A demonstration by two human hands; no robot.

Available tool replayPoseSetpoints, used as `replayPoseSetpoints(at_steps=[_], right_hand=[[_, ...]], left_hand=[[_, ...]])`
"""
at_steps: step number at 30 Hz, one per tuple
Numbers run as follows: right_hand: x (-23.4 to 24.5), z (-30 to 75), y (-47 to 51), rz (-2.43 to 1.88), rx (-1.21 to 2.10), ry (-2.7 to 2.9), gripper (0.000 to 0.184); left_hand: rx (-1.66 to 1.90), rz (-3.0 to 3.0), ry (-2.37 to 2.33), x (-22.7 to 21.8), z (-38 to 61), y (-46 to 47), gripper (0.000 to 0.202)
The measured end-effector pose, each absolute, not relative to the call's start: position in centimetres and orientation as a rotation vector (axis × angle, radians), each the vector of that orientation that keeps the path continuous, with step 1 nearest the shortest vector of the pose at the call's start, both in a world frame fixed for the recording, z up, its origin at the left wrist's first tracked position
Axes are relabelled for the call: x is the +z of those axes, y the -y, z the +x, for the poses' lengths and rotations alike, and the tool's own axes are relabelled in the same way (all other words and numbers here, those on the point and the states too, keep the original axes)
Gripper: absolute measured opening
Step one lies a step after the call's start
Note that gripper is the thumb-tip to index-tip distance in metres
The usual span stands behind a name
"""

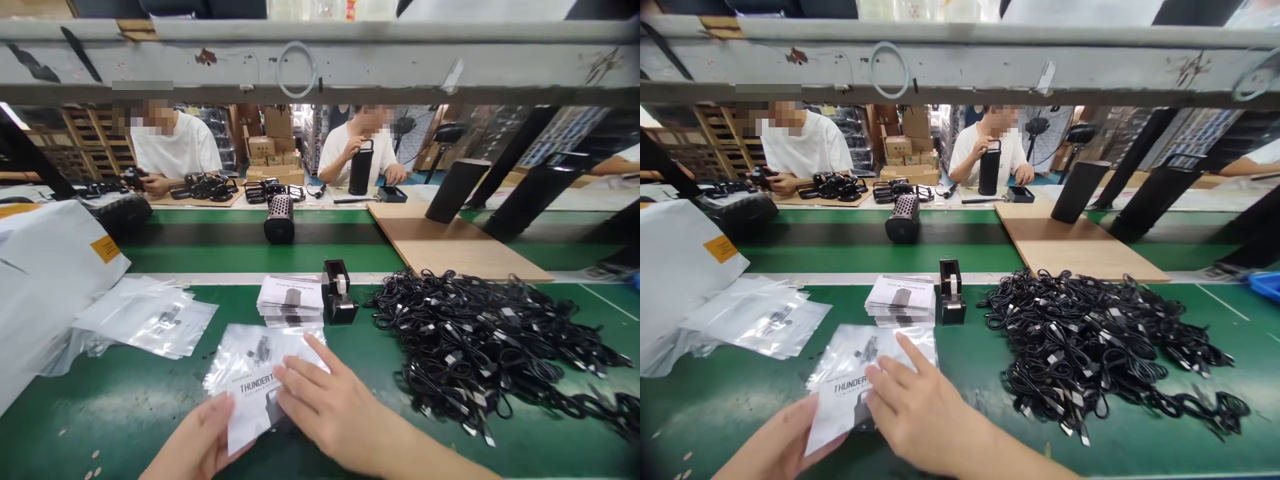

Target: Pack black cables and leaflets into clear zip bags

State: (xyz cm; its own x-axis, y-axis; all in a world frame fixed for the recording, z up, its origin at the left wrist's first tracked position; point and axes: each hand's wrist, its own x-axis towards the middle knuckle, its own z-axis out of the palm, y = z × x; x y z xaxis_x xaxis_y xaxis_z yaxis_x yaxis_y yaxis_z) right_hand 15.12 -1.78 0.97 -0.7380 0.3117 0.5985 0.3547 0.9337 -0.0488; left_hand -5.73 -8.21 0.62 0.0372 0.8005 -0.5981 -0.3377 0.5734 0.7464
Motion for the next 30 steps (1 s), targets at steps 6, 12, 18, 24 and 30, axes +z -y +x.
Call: replayPoseSetpoints(at_steps=[6, 12, 18, 24, 30], right_hand=[[-2.5, 19.9, 5.6, -1.313, 1.187, 1.621, 0.038], [-3.1, 23.7, 5.6, -1.505, 1.595, 1.230, 0.030], [-3.8, 25.5, 5.5, -1.615, 1.387, 1.213, 0.030], [-4.4, 25.4, 5.5, -1.664, 1.216, 1.248, 0.026], [-3.8, 23.7, 4.8, -1.513, 1.318, 1.100, 0.029]], left_hand=[[0.682, 0.926, -1.168, -0.2, -2.2, 6.2, 0.033], [0.624, 1.330, -1.524, -1.9, -0.6, 3.9, 0.033], [0.459, 1.812, -1.933, -3.3, 0.5, 0.9, 0.018], [0.378, 1.834, -1.916, -3.3, 0.2, 1.3, 0.022], [0.376, 1.926, -1.886, -3.1, 0.0, 1.9, 0.028]])
